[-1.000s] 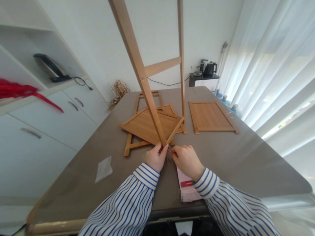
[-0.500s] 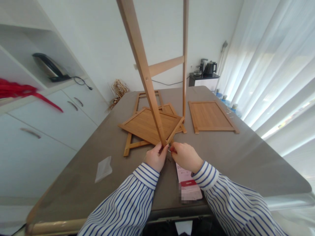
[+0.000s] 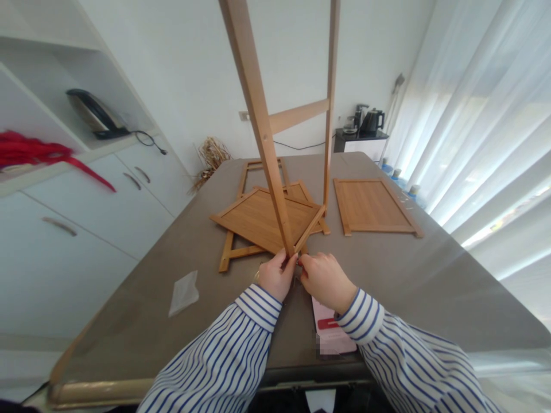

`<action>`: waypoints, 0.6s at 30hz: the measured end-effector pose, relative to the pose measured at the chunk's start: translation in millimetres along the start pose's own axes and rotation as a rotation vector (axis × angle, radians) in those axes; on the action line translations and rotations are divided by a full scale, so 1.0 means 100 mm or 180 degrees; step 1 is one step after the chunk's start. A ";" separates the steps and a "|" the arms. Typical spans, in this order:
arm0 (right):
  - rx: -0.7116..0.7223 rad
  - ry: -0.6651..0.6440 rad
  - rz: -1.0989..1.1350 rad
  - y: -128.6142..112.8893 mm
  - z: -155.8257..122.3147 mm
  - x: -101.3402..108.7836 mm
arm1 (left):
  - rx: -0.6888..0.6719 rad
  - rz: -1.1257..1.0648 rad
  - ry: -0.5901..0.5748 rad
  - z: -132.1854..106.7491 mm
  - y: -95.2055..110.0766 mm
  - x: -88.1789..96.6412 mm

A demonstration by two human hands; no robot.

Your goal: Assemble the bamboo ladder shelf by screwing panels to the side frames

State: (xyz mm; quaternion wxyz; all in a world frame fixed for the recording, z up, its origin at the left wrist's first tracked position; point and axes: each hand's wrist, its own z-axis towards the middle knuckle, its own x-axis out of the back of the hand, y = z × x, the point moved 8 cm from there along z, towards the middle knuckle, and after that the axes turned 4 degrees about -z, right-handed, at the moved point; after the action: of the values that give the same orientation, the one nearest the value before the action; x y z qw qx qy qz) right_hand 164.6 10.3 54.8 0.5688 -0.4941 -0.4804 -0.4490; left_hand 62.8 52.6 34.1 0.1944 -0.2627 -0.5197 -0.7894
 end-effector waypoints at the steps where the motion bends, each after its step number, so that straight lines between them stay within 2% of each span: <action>1: 0.0053 -0.0023 0.0020 -0.01 0.00 -0.01 | -0.0013 -0.0009 -0.0009 0.00 0.00 0.00; 6: 0.0177 -0.0037 0.0251 0.00 -0.01 -0.02 | -0.0053 -0.0023 -0.0077 0.01 -0.03 -0.03; 14: 0.0045 -0.0188 0.0160 0.06 0.00 -0.03 | -0.0081 0.0045 -0.0079 0.01 -0.02 -0.03; 18: 0.0041 -0.0062 0.0127 0.05 -0.01 -0.01 | -0.0126 0.0060 -0.0052 0.01 0.00 -0.02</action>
State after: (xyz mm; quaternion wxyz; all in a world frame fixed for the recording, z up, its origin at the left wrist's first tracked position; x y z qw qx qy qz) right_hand 169.4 10.2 53.1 0.5761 -0.5042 -0.4788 -0.4296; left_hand 64.1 53.8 33.2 0.1924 -0.2779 -0.5029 -0.7955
